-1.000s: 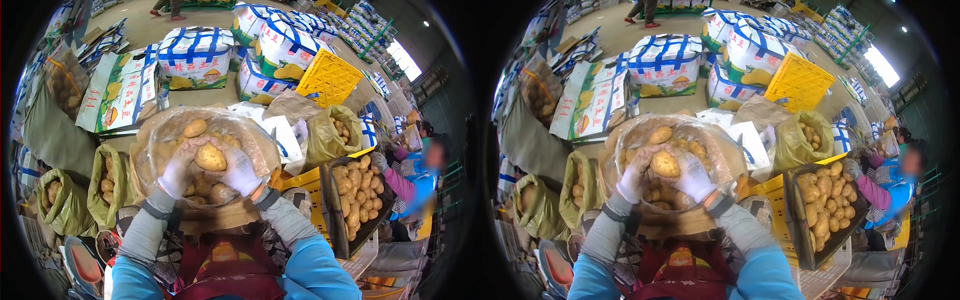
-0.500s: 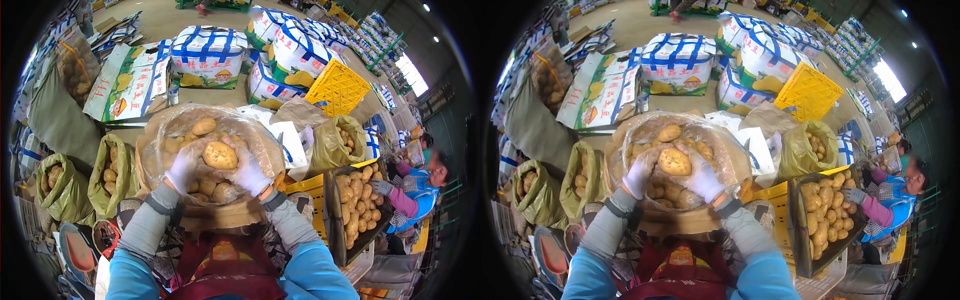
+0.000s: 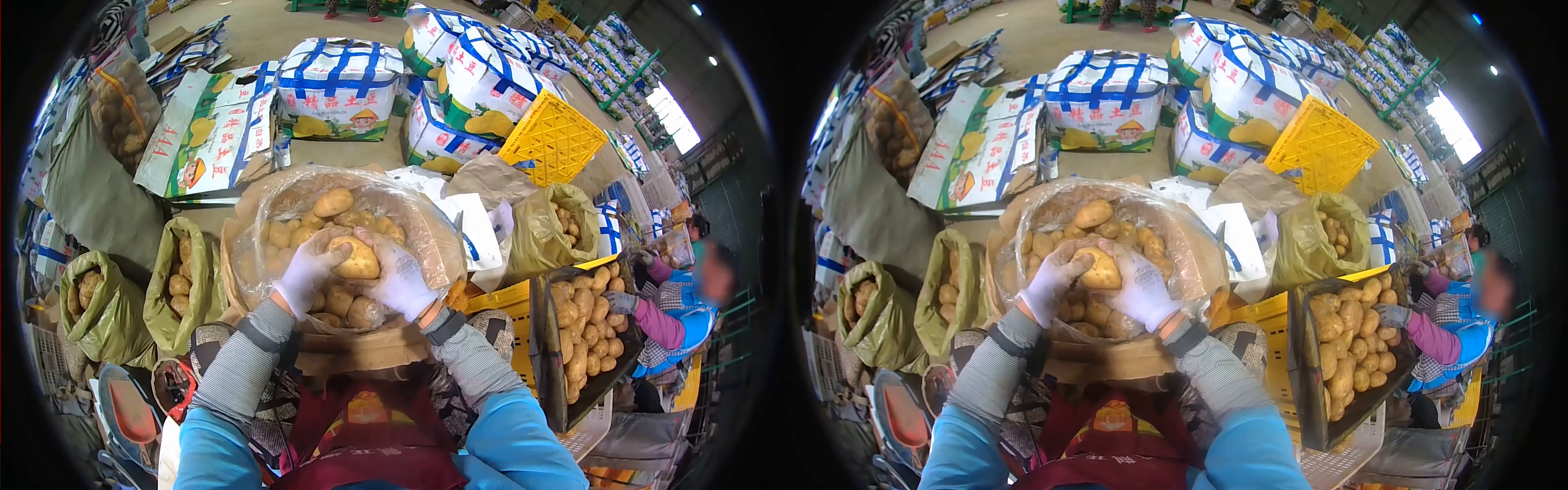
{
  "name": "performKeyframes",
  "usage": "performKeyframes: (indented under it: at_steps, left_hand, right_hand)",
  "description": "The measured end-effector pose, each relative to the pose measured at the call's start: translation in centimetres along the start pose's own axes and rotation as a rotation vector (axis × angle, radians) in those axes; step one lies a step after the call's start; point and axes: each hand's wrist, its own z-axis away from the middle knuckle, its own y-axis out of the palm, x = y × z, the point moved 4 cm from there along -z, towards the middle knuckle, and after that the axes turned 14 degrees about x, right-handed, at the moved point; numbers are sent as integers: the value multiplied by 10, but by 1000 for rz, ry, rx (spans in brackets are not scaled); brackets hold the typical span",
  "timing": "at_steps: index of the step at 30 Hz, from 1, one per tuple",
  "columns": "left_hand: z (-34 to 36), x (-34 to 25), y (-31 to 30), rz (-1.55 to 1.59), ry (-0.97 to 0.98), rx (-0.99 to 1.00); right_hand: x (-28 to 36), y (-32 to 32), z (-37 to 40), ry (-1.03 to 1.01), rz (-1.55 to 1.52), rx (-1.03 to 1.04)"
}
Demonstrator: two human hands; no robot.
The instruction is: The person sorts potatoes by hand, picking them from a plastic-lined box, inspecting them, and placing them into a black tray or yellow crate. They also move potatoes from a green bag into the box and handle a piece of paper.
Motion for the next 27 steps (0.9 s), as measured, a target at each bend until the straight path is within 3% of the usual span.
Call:
performKeyframes:
  at_steps: [3, 6, 9, 12, 15, 17, 18, 19, 20, 22, 24, 27]
  left_hand:
    - [2, 3, -3, 81, -38, -8]
    - [2, 2, -3, 18, -47, -7]
    - [3, -1, 2, 51, -41, -19]
    - [0, 1, -3, 52, 17, -10]
    - [3, 2, -9, 45, 24, -64]
    - [7, -5, 1, 81, 5, -43]
    - [5, -7, 3, -51, 81, -18]
    - [3, -8, 6, -175, 166, 19]
    - [3, -17, 16, -384, 256, 77]
    - [-3, -19, 11, -603, 283, 117]
    - [-15, -19, 18, -514, 195, 105]
    - [-12, -18, 41, -295, 140, 92]
  right_hand:
    - [-6, 3, 2, 29, -105, -7]
    - [-56, 21, -5, 64, -925, -119]
    - [-48, 2, 1, 297, -1154, -88]
    - [-51, 11, -1, 332, -952, -108]
    - [-54, 29, 0, 258, -1038, 11]
    - [-42, 14, 4, 461, -1157, 4]
    - [-69, 33, 1, 446, -1328, 11]
    - [-50, 13, 7, 495, -1192, 35]
    - [-27, -1, 12, 293, -1244, 89]
    - [-44, 20, 8, 37, -1016, 140]
    - [-27, 18, 15, 94, -1588, 244]
    - [-32, -20, 43, 289, -1592, 16]
